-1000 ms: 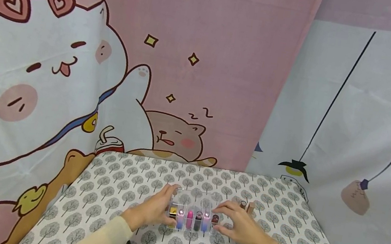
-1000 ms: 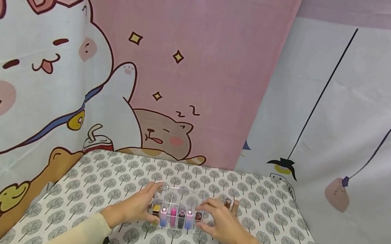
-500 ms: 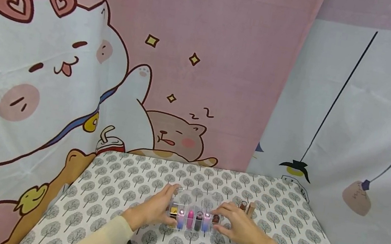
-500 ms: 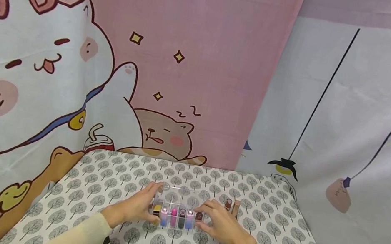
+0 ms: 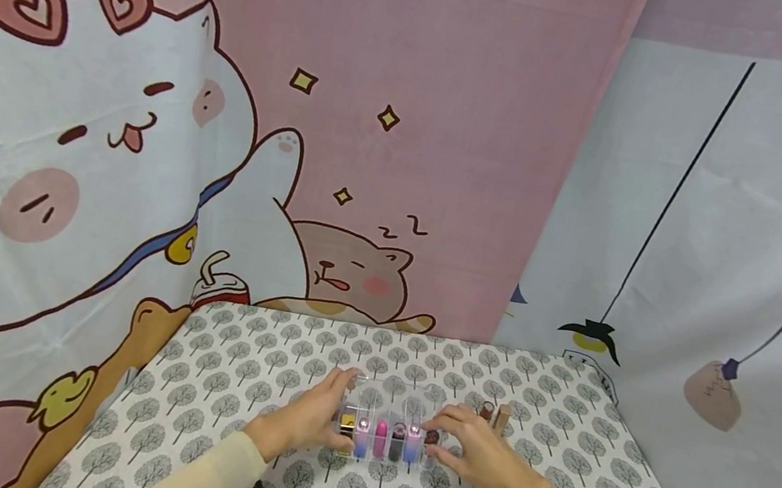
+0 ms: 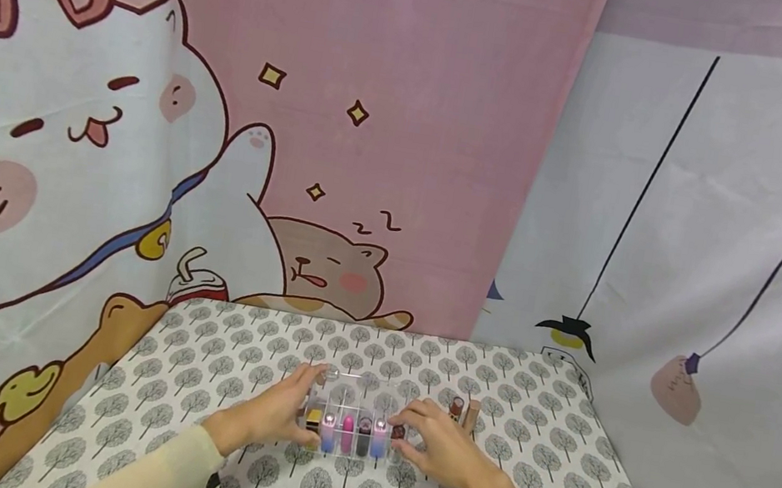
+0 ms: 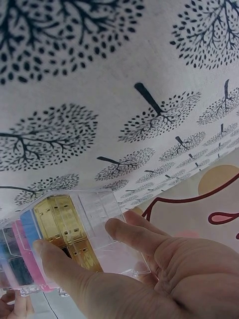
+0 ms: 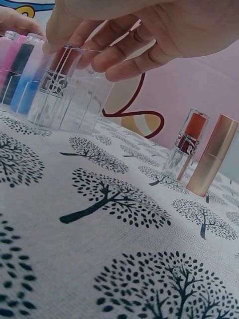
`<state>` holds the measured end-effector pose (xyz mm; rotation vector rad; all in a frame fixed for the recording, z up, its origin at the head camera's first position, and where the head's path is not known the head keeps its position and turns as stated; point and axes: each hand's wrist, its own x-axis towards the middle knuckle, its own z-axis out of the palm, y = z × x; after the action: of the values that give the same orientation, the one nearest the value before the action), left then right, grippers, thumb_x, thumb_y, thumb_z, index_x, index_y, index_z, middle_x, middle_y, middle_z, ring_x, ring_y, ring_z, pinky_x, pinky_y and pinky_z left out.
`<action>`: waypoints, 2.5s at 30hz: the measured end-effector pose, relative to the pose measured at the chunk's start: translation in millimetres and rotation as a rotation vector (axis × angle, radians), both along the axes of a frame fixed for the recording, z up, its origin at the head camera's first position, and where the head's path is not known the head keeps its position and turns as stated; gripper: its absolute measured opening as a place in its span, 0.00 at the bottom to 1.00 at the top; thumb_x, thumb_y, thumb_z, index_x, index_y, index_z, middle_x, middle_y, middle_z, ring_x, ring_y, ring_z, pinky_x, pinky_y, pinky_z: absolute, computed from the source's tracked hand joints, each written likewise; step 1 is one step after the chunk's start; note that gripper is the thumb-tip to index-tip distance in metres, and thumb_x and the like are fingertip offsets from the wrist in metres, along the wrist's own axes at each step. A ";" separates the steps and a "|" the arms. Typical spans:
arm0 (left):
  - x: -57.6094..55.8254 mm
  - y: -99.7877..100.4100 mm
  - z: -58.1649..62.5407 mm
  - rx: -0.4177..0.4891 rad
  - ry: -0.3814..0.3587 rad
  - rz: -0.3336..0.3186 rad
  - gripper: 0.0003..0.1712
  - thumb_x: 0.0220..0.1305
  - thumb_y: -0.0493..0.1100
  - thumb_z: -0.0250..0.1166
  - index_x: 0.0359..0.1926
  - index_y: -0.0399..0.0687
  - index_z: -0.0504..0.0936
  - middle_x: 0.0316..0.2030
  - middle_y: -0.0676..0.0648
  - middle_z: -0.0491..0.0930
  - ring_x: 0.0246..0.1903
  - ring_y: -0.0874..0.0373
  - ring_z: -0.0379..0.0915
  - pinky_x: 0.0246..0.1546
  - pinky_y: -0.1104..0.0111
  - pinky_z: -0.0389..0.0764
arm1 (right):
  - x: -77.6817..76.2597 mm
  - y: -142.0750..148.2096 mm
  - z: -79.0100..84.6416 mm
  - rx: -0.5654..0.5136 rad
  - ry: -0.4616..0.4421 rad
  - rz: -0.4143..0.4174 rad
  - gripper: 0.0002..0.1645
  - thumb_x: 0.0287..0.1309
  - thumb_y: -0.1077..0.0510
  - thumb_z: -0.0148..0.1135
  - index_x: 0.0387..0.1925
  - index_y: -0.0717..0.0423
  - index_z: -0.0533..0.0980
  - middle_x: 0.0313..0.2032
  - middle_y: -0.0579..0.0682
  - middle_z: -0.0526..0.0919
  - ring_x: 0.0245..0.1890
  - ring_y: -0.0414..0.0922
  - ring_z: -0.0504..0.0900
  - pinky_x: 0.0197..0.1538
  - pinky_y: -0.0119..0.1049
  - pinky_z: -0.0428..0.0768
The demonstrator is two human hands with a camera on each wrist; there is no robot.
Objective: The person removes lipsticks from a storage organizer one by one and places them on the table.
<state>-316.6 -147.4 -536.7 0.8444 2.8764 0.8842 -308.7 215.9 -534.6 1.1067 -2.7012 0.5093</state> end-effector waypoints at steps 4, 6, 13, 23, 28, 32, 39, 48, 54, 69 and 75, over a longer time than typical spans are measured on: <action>-0.6 0.2 -0.4 0.002 0.003 -0.002 0.75 0.58 0.53 0.93 0.92 0.41 0.54 0.77 0.37 0.73 0.59 0.50 0.86 0.72 0.51 0.92 | 0.2 0.2 -0.3 -0.008 0.002 0.003 0.19 0.78 0.48 0.77 0.66 0.43 0.90 0.59 0.37 0.91 0.61 0.41 0.89 0.69 0.49 0.94; -0.6 0.2 -0.6 0.002 0.003 -0.002 0.75 0.58 0.54 0.93 0.92 0.41 0.54 0.77 0.37 0.73 0.58 0.50 0.86 0.72 0.51 0.92 | 0.0 0.3 -0.5 -0.011 0.003 0.005 0.19 0.78 0.48 0.77 0.65 0.43 0.90 0.59 0.37 0.91 0.60 0.40 0.89 0.69 0.48 0.94; -1.3 0.8 -0.9 -0.004 0.008 -0.003 0.75 0.58 0.54 0.93 0.92 0.41 0.54 0.77 0.37 0.73 0.58 0.49 0.86 0.72 0.52 0.92 | -2.0 0.9 -1.8 -0.039 -0.006 0.012 0.17 0.78 0.48 0.77 0.63 0.42 0.91 0.57 0.36 0.92 0.58 0.39 0.89 0.67 0.47 0.94; -1.4 0.3 -0.6 -0.007 0.013 0.000 0.75 0.58 0.54 0.93 0.92 0.41 0.54 0.76 0.38 0.73 0.53 0.57 0.83 0.69 0.54 0.94 | -4.4 1.8 -2.0 -0.082 -0.057 0.023 0.14 0.79 0.48 0.75 0.61 0.40 0.91 0.57 0.34 0.92 0.60 0.39 0.89 0.68 0.47 0.94; -0.5 -0.8 -1.1 -0.007 0.006 0.002 0.75 0.58 0.54 0.93 0.93 0.42 0.53 0.77 0.38 0.73 0.51 0.60 0.82 0.67 0.56 0.94 | -4.3 1.0 -0.3 -0.098 -0.091 0.031 0.13 0.80 0.48 0.74 0.60 0.40 0.91 0.56 0.34 0.92 0.58 0.39 0.89 0.67 0.45 0.94; -0.5 -1.1 0.1 0.002 0.008 -0.003 0.75 0.59 0.53 0.93 0.93 0.41 0.53 0.77 0.38 0.73 0.49 0.61 0.81 0.65 0.57 0.95 | -4.1 0.2 0.6 -0.125 -0.101 0.046 0.13 0.79 0.49 0.75 0.59 0.41 0.91 0.54 0.36 0.93 0.55 0.37 0.89 0.64 0.42 0.95; -0.9 -0.5 1.5 -0.003 0.019 -0.004 0.75 0.59 0.54 0.93 0.93 0.40 0.53 0.77 0.37 0.73 0.48 0.64 0.79 0.66 0.57 0.94 | -6.0 0.3 1.0 -0.178 -0.123 0.070 0.14 0.78 0.49 0.76 0.59 0.44 0.92 0.53 0.39 0.94 0.48 0.29 0.87 0.56 0.43 0.96; 0.0 0.1 0.0 0.001 0.025 -0.012 0.74 0.59 0.52 0.93 0.92 0.39 0.54 0.76 0.37 0.73 0.55 0.52 0.84 0.70 0.52 0.93 | -5.4 0.1 2.0 -0.199 -0.112 0.072 0.14 0.77 0.52 0.77 0.59 0.47 0.92 0.53 0.41 0.94 0.46 0.27 0.87 0.52 0.39 0.97; 0.4 -0.4 -0.7 0.006 0.007 -0.004 0.75 0.59 0.52 0.93 0.93 0.41 0.53 0.77 0.37 0.73 0.60 0.45 0.86 0.72 0.50 0.92 | -2.8 0.0 5.6 -0.197 -0.104 0.048 0.15 0.77 0.52 0.77 0.60 0.48 0.91 0.54 0.40 0.94 0.49 0.29 0.88 0.56 0.40 0.97; -0.3 -1.0 -2.1 0.031 -0.007 -0.004 0.77 0.56 0.52 0.94 0.93 0.42 0.52 0.79 0.35 0.72 0.64 0.41 0.86 0.74 0.47 0.91 | 0.1 -0.6 17.1 -0.212 -0.021 0.028 0.16 0.75 0.52 0.79 0.59 0.49 0.92 0.51 0.38 0.95 0.49 0.34 0.92 0.56 0.40 0.97; -0.9 -0.6 -0.5 0.024 0.006 -0.006 0.76 0.56 0.51 0.94 0.93 0.42 0.53 0.78 0.36 0.73 0.61 0.44 0.86 0.71 0.49 0.93 | -0.4 0.9 19.7 -0.243 0.035 0.025 0.14 0.72 0.54 0.82 0.57 0.44 0.93 0.48 0.33 0.94 0.46 0.29 0.92 0.56 0.51 0.96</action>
<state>-317.4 -147.9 -537.2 0.8588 2.8721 0.9193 -309.2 216.8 -515.0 1.0727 -2.5147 0.7901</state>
